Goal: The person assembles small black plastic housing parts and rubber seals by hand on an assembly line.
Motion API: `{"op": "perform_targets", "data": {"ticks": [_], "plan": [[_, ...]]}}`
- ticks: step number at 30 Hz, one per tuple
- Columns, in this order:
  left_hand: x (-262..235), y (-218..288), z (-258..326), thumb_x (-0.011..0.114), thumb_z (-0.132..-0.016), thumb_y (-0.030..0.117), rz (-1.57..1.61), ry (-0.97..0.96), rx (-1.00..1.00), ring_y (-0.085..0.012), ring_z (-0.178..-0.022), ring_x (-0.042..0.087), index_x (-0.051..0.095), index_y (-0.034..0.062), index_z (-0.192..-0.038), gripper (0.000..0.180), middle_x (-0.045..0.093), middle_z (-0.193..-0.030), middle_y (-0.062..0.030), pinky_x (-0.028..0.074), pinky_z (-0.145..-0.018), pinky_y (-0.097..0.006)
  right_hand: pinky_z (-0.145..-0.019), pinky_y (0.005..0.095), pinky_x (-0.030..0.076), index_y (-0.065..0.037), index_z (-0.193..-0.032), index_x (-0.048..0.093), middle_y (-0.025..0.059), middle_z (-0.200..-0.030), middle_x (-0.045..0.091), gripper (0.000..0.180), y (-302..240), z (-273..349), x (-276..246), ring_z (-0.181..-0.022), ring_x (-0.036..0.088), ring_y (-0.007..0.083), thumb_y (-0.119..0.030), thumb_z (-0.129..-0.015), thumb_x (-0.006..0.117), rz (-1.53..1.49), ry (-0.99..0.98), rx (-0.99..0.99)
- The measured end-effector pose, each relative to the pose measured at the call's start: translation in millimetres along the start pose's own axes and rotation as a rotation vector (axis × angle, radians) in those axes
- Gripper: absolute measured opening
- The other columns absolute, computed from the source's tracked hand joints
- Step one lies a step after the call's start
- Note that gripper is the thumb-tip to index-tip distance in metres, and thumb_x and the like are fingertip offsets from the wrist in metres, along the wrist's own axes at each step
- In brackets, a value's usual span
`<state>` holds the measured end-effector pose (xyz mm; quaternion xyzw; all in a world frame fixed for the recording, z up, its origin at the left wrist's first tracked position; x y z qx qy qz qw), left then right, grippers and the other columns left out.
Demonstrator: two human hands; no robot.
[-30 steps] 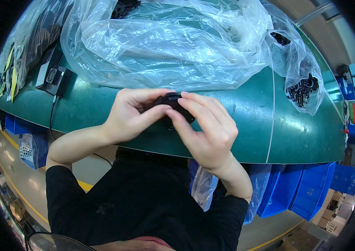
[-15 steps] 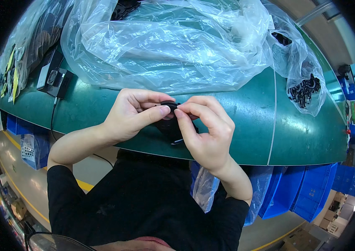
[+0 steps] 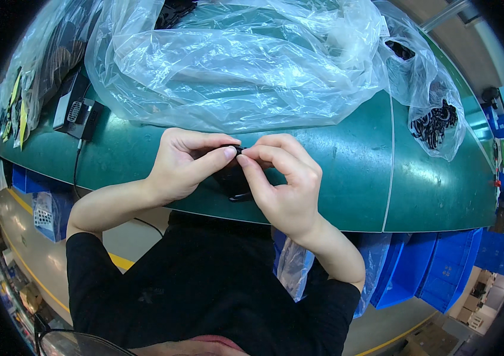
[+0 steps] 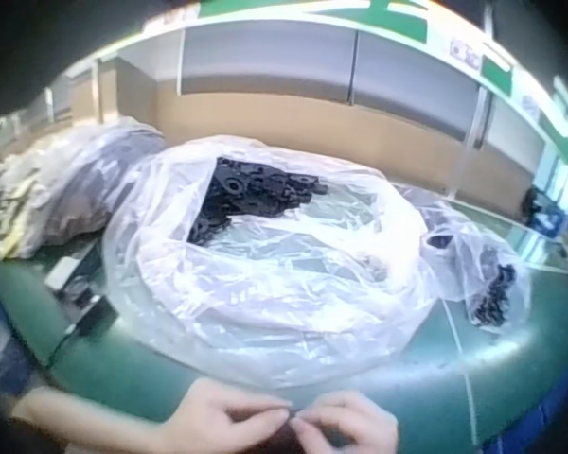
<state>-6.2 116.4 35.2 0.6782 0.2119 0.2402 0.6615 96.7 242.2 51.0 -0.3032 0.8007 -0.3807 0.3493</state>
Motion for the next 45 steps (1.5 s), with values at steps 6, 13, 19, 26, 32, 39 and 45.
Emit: {"op": "perform_targets", "data": {"ticks": [6,13,19,26,32,39,45], "plan": [[1.3,-2.5,-1.6,0.063,-0.082,0.006,0.037,-0.017,-0.015,-0.0062,-0.075,0.059,0.066,-0.0033,-0.096,0.017,0.066,-0.083,-0.0059,0.048,-0.068,-0.019,-0.058,0.0245,0.047,0.002,-0.077,0.063,0.0095,-0.079,0.060,0.010,2.2,1.9,-0.5,-0.065,0.059,0.0158,0.005,-0.070,0.068,0.020,0.027,-0.045],[4.4,-4.2,1.2,0.063,-0.081,0.004,-0.017,-0.018,-0.017,-0.0063,-0.073,0.059,0.066,-0.0036,-0.096,0.018,0.066,-0.083,-0.0060,0.048,-0.067,-0.019,-0.064,0.0229,0.048,0.005,-0.080,0.062,0.0099,-0.085,0.059,0.009,0.5,3.6,-5.4,-0.074,0.058,0.0138,0.009,-0.072,0.064,0.063,-0.086,-0.040],[2.2,2.4,-0.5,0.063,-0.080,0.005,0.025,-0.029,-0.004,-0.0055,-0.072,0.058,0.066,-0.0032,-0.095,0.017,0.066,-0.081,-0.0046,0.047,-0.065,-0.019,-0.061,0.0225,0.048,0.003,-0.078,0.063,0.0077,-0.080,0.060,0.006,6.8,2.8,-1.5,-0.068,0.059,0.0120,0.001,-0.075,0.067,-0.270,0.001,0.237],[-1.3,3.4,0.6,0.062,-0.081,0.005,-0.028,-0.062,0.003,-0.0057,-0.072,0.057,0.067,-0.0035,-0.093,0.016,0.066,-0.079,-0.0044,0.046,-0.065,-0.019,-0.059,0.0203,0.046,0.003,-0.086,0.065,0.0078,-0.081,0.061,0.010,11.9,4.3,-1.9,-0.071,0.058,0.0099,-0.003,-0.078,0.066,-0.266,-0.154,0.227],[1.9,-1.6,-1.3,0.061,-0.082,0.006,0.105,-0.042,-0.096,-0.0089,-0.074,0.060,0.066,-0.0044,-0.095,0.017,0.066,-0.083,-0.0079,0.049,-0.068,-0.021,-0.060,0.0192,0.044,0.005,-0.085,0.065,0.0068,-0.079,0.062,0.008,9.6,4.7,2.8,-0.070,0.058,0.0085,-0.003,-0.081,0.064,-0.386,-0.091,0.351],[6.1,0.1,-4.8,0.056,-0.087,0.008,0.298,-0.169,-0.148,-0.0099,-0.077,0.061,0.062,-0.0037,-0.105,0.023,0.066,-0.089,-0.0081,0.049,-0.070,-0.022,-0.060,0.0179,0.044,0.004,-0.088,0.065,0.0053,-0.078,0.064,0.011,18.9,5.0,-6.5,-0.069,0.056,0.0059,-0.006,-0.083,0.063,-0.399,-0.127,0.446],[8.6,-0.6,-4.5,0.056,-0.088,0.013,0.341,-0.230,-0.304,-0.0087,-0.076,0.061,0.061,-0.0026,-0.107,0.025,0.065,-0.091,-0.0066,0.051,-0.067,-0.022,-0.065,0.0191,0.047,0.006,-0.096,0.062,0.0062,-0.081,0.064,0.018,18.2,0.5,-14.0,-0.071,0.058,0.0072,-0.007,-0.084,0.062,-0.537,0.009,0.513]]}}
Point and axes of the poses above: each hand's wrist, its own z-axis away from the middle knuckle, its own x-axis out of the palm, y = z × x, the point moved 3 cm from there along -z, towards the middle knuckle
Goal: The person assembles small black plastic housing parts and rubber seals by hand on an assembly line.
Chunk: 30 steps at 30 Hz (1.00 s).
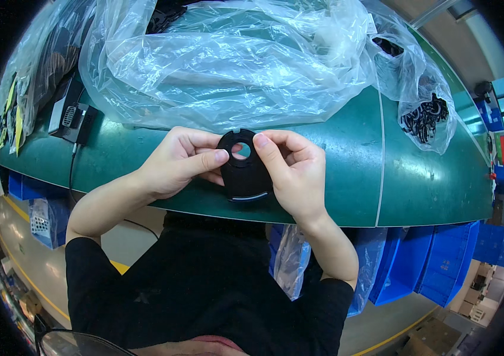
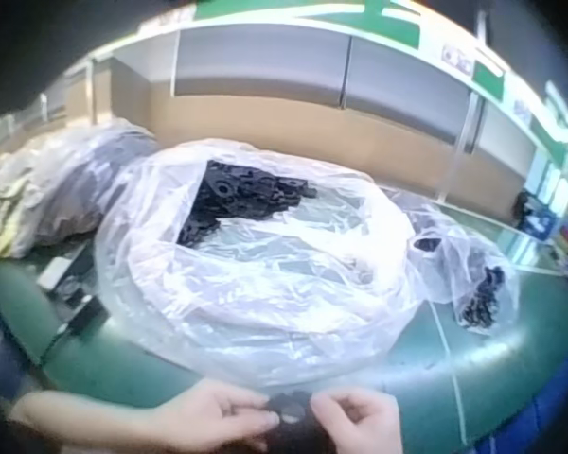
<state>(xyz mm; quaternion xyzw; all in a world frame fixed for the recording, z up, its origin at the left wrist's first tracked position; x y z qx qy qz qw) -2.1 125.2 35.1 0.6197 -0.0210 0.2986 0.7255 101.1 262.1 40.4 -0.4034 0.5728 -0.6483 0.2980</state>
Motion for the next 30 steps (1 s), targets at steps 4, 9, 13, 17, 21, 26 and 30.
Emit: {"op": "perform_targets", "data": {"ticks": [4,9,13,17,21,26,30], "plan": [[-1.1,5.8,1.2,0.057,-0.088,0.014,-0.112,-0.035,0.025,-0.0092,-0.076,0.060,0.061,-0.0018,-0.108,0.025,0.064,-0.091,-0.0062,0.052,-0.068,-0.023,-0.070,0.0207,0.048,0.007,-0.100,0.061,0.0081,-0.086,0.065,0.021,-1.6,1.7,0.3,-0.077,0.060,0.0094,-0.005,-0.083,0.063,0.021,-0.029,-0.022],[-3.3,1.7,0.0,0.056,-0.089,0.015,-0.077,-0.008,0.122,-0.0073,-0.077,0.059,0.060,-0.0015,-0.109,0.026,0.064,-0.090,-0.0045,0.052,-0.069,-0.022,-0.076,0.0222,0.048,0.007,-0.108,0.057,0.0120,-0.097,0.063,0.030,-3.2,1.1,7.4,-0.087,0.060,0.0122,-0.001,-0.080,0.065,0.014,-0.078,-0.058],[-1.5,-1.6,-1.3,0.056,-0.089,0.016,-0.058,-0.012,0.107,-0.0053,-0.078,0.057,0.061,-0.0009,-0.109,0.026,0.063,-0.089,-0.0030,0.051,-0.069,-0.021,-0.075,0.0224,0.048,0.007,-0.111,0.055,0.0102,-0.096,0.062,0.036,-2.1,-1.0,0.4,-0.086,0.058,0.0115,0.001,-0.077,0.066,0.094,-0.080,-0.083],[0.4,0.9,-0.6,0.056,-0.089,0.016,-0.055,-0.013,0.068,-0.0052,-0.077,0.057,0.061,-0.0008,-0.108,0.026,0.063,-0.088,-0.0029,0.051,-0.068,-0.021,-0.074,0.0230,0.048,0.005,-0.110,0.056,0.0071,-0.092,0.061,0.036,-3.7,-0.4,-2.3,-0.082,0.058,0.0106,0.000,-0.077,0.067,0.183,0.011,-0.142],[-1.0,0.8,-0.1,0.056,-0.089,0.016,-0.062,-0.022,0.109,-0.0059,-0.078,0.057,0.062,-0.0009,-0.107,0.025,0.063,-0.088,-0.0027,0.051,-0.069,-0.021,-0.075,0.0236,0.048,0.005,-0.110,0.057,0.0088,-0.094,0.062,0.035,-1.6,3.5,5.7,-0.084,0.058,0.0111,-0.001,-0.077,0.067,0.066,-0.041,-0.074],[-0.5,-0.9,0.7,0.055,-0.090,0.018,-0.053,-0.032,0.111,-0.0072,-0.079,0.058,0.063,-0.0015,-0.104,0.025,0.063,-0.088,-0.0035,0.052,-0.069,-0.022,-0.075,0.0229,0.048,0.006,-0.109,0.057,0.0109,-0.094,0.063,0.030,-5.4,1.2,4.2,-0.084,0.060,0.0125,-0.005,-0.082,0.064,0.061,-0.165,-0.008],[3.0,1.5,2.2,0.052,-0.092,0.022,-0.059,-0.081,0.023,-0.0082,-0.078,0.059,0.064,-0.0010,-0.100,0.027,0.064,-0.088,-0.0046,0.053,-0.068,-0.024,-0.070,0.0216,0.049,0.008,-0.101,0.061,0.0107,-0.085,0.066,0.021,-6.1,-2.6,0.4,-0.076,0.062,0.0123,-0.008,-0.087,0.058,0.099,-0.165,0.034]]}}
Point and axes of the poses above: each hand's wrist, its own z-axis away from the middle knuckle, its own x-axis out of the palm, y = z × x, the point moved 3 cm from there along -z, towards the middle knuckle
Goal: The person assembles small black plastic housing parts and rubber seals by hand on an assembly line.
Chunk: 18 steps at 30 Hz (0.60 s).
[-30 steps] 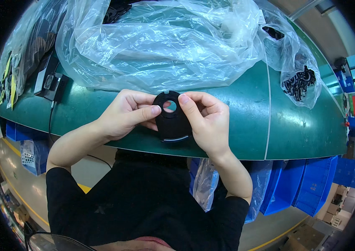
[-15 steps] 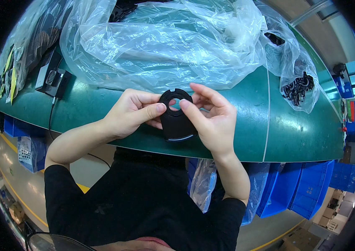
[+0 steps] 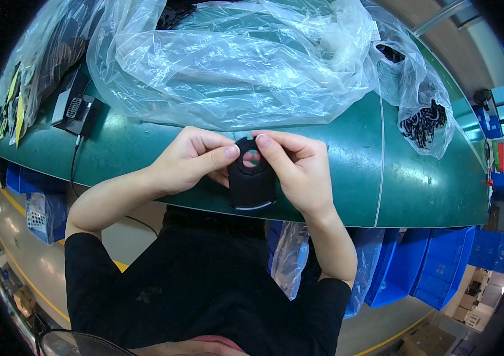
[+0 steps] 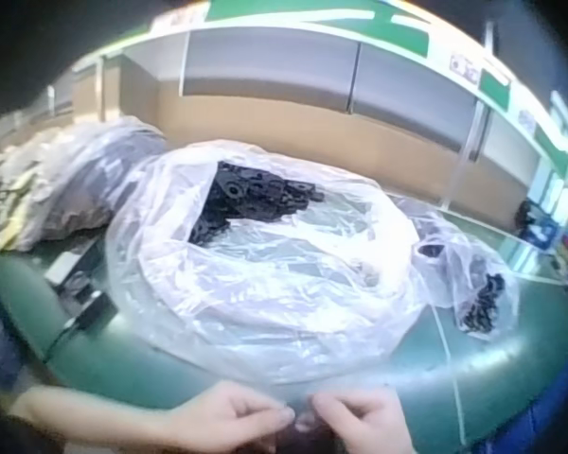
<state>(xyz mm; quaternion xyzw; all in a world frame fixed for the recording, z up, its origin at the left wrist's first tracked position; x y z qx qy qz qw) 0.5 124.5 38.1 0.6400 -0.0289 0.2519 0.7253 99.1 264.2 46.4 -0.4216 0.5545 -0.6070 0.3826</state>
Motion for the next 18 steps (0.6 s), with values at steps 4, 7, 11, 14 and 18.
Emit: {"op": "perform_targets", "data": {"ticks": [4,7,11,14,18], "plan": [[0.2,0.1,-0.8,0.051,-0.092,0.023,-0.053,-0.020,-0.041,-0.0084,-0.075,0.060,0.064,-0.0006,-0.098,0.028,0.065,-0.086,-0.0046,0.053,-0.067,-0.024,-0.069,0.0212,0.049,0.007,-0.098,0.063,0.0102,-0.082,0.066,0.020,6.7,3.4,1.2,-0.075,0.062,0.0109,-0.009,-0.088,0.057,-0.032,-0.018,-0.012],[-2.3,-3.4,-1.1,0.051,-0.092,0.023,-0.079,-0.008,0.056,-0.0083,-0.074,0.060,0.064,-0.0015,-0.098,0.029,0.065,-0.085,-0.0048,0.052,-0.066,-0.024,-0.074,0.0221,0.048,0.008,-0.105,0.060,0.0112,-0.088,0.065,0.023,10.0,6.8,0.6,-0.081,0.061,0.0114,-0.007,-0.088,0.056,-0.074,0.012,0.015],[-4.8,-2.8,-1.1,0.050,-0.092,0.023,-0.063,0.048,0.125,-0.0082,-0.073,0.060,0.064,-0.0024,-0.098,0.029,0.065,-0.084,-0.0051,0.052,-0.064,-0.024,-0.079,0.0238,0.048,0.009,-0.113,0.054,0.0130,-0.095,0.064,0.029,5.9,17.6,7.2,-0.086,0.060,0.0126,-0.003,-0.086,0.056,-0.191,0.049,0.018],[-5.1,-2.8,-0.5,0.050,-0.093,0.026,-0.108,0.067,0.149,-0.0079,-0.071,0.060,0.065,-0.0008,-0.097,0.031,0.065,-0.086,-0.0051,0.050,-0.062,-0.022,-0.080,0.0245,0.048,0.011,-0.117,0.049,0.0146,-0.099,0.062,0.035,7.0,23.6,7.3,-0.087,0.060,0.0137,0.003,-0.084,0.056,-0.082,0.069,-0.088],[-3.6,-5.5,0.2,0.050,-0.093,0.026,-0.113,0.058,0.166,-0.0093,-0.074,0.061,0.064,-0.0008,-0.098,0.031,0.065,-0.087,-0.0060,0.051,-0.065,-0.023,-0.079,0.0234,0.048,0.011,-0.116,0.050,0.0142,-0.097,0.062,0.035,6.1,29.2,4.7,-0.087,0.060,0.0134,0.006,-0.082,0.057,-0.065,0.069,-0.063]]}}
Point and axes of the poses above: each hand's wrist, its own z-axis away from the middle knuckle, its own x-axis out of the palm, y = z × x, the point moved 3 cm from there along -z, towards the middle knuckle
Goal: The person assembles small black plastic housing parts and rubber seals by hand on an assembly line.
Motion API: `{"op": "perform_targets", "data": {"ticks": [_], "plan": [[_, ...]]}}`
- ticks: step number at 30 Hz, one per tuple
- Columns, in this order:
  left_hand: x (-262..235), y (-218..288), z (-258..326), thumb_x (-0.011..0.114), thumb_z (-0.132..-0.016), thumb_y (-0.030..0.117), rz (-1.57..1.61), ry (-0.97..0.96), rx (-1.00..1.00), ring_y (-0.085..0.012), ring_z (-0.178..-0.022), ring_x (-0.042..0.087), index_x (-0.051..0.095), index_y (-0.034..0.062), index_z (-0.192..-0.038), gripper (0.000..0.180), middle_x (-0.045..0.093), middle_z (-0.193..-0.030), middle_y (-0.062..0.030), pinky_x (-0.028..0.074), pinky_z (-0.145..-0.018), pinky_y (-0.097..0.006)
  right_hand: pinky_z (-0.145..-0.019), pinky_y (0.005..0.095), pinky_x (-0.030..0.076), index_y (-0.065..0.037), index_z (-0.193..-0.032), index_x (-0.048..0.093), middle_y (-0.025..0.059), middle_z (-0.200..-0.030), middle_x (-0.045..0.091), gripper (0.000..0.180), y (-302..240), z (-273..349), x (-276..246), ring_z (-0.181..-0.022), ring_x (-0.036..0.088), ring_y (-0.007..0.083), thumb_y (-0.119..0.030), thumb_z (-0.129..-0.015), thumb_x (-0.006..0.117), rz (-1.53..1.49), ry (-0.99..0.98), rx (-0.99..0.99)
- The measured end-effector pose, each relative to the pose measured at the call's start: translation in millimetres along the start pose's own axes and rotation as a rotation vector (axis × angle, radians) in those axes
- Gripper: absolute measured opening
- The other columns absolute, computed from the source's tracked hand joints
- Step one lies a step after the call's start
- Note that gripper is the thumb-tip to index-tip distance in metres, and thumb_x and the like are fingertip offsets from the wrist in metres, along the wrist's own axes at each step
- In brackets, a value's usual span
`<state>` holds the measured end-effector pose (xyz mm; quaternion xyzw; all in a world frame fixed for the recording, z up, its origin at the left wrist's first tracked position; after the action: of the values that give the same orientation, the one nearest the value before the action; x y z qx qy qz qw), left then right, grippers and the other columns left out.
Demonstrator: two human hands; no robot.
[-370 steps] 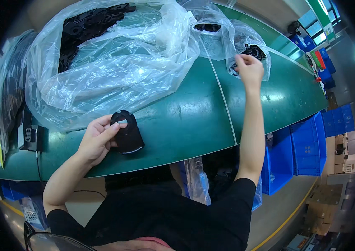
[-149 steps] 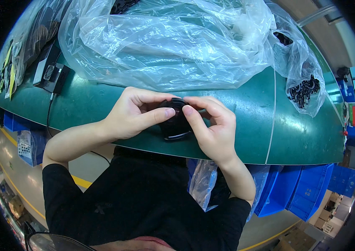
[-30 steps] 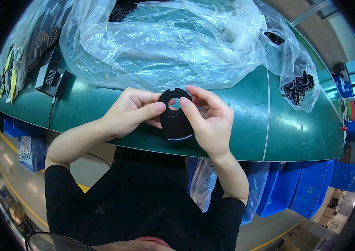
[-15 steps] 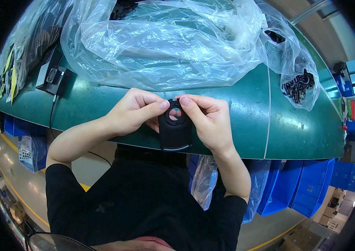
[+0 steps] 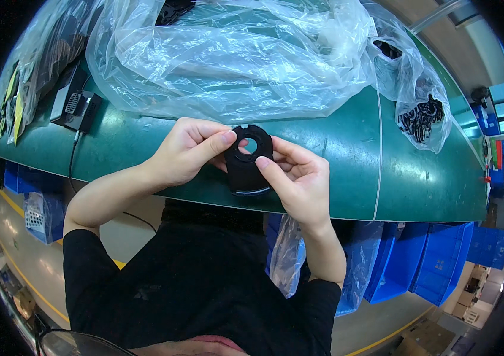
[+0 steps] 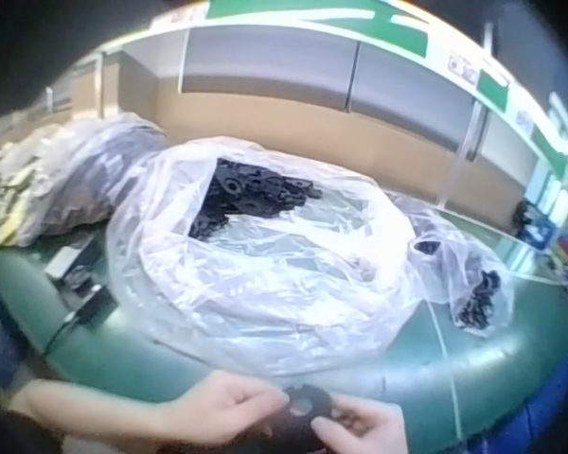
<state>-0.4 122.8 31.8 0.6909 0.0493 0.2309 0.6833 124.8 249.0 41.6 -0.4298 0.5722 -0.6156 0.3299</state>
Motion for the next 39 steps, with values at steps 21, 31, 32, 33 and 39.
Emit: {"op": "perform_targets", "data": {"ticks": [21,31,32,33,39], "plan": [[8.7,-4.3,-5.2,0.037,-0.096,0.028,-0.053,0.008,-0.118,-0.0219,-0.083,0.064,0.046,-0.0070,-0.122,0.044,0.060,-0.106,-0.0208,0.050,-0.073,-0.028,-0.068,0.0259,0.048,0.001,-0.111,0.059,0.0053,-0.094,0.065,0.030,196.6,261.0,-218.1,-0.079,0.061,0.0123,-0.006,-0.082,0.061,-0.043,0.850,0.402],[4.6,-16.2,-8.6,0.034,-0.097,0.026,-0.136,0.043,-0.109,-0.0214,-0.080,0.064,0.044,-0.0087,-0.122,0.044,0.060,-0.106,-0.0218,0.050,-0.071,-0.027,-0.069,0.0323,0.049,-0.006,-0.122,0.051,0.0050,-0.103,0.063,0.036,305.0,369.4,-283.8,-0.089,0.061,0.0143,-0.014,-0.087,0.056,-0.167,1.315,0.634],[4.6,-17.3,-8.5,0.033,-0.097,0.026,-0.144,0.056,-0.108,-0.0212,-0.080,0.064,0.044,-0.0088,-0.122,0.044,0.060,-0.106,-0.0217,0.050,-0.070,-0.027,-0.066,0.0298,0.051,-0.005,-0.122,0.050,0.0053,-0.102,0.063,0.035,310.8,362.4,-286.2,-0.089,0.062,0.0138,-0.013,-0.088,0.055,-0.181,1.289,0.612],[4.1,-16.8,-7.3,0.033,-0.097,0.026,-0.154,0.073,-0.109,-0.0210,-0.080,0.064,0.044,-0.0089,-0.122,0.044,0.060,-0.106,-0.0216,0.050,-0.070,-0.027,-0.071,0.0316,0.049,-0.006,-0.126,0.047,0.0072,-0.108,0.061,0.039,309.4,348.0,-283.3,-0.092,0.061,0.0160,-0.016,-0.089,0.055,-0.268,1.194,0.529],[6.2,-18.6,-13.5,0.031,-0.098,0.025,-0.130,0.073,-0.124,-0.0185,-0.078,0.063,0.043,-0.0083,-0.122,0.043,0.060,-0.105,-0.0195,0.050,-0.068,-0.026,-0.068,0.0280,0.048,-0.005,-0.131,0.039,0.0067,-0.110,0.057,0.056,317.9,325.2,-294.3,-0.086,0.059,0.0143,-0.019,-0.082,0.063,-0.025,1.383,0.842]]}}
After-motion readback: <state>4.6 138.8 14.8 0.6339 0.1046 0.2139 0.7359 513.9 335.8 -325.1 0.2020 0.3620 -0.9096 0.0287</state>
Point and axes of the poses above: each hand's wrist, its own z-axis away from the middle knuckle, its own x-axis out of the palm, y = z × x, the point moved 3 cm from there along -z, towards the middle knuckle
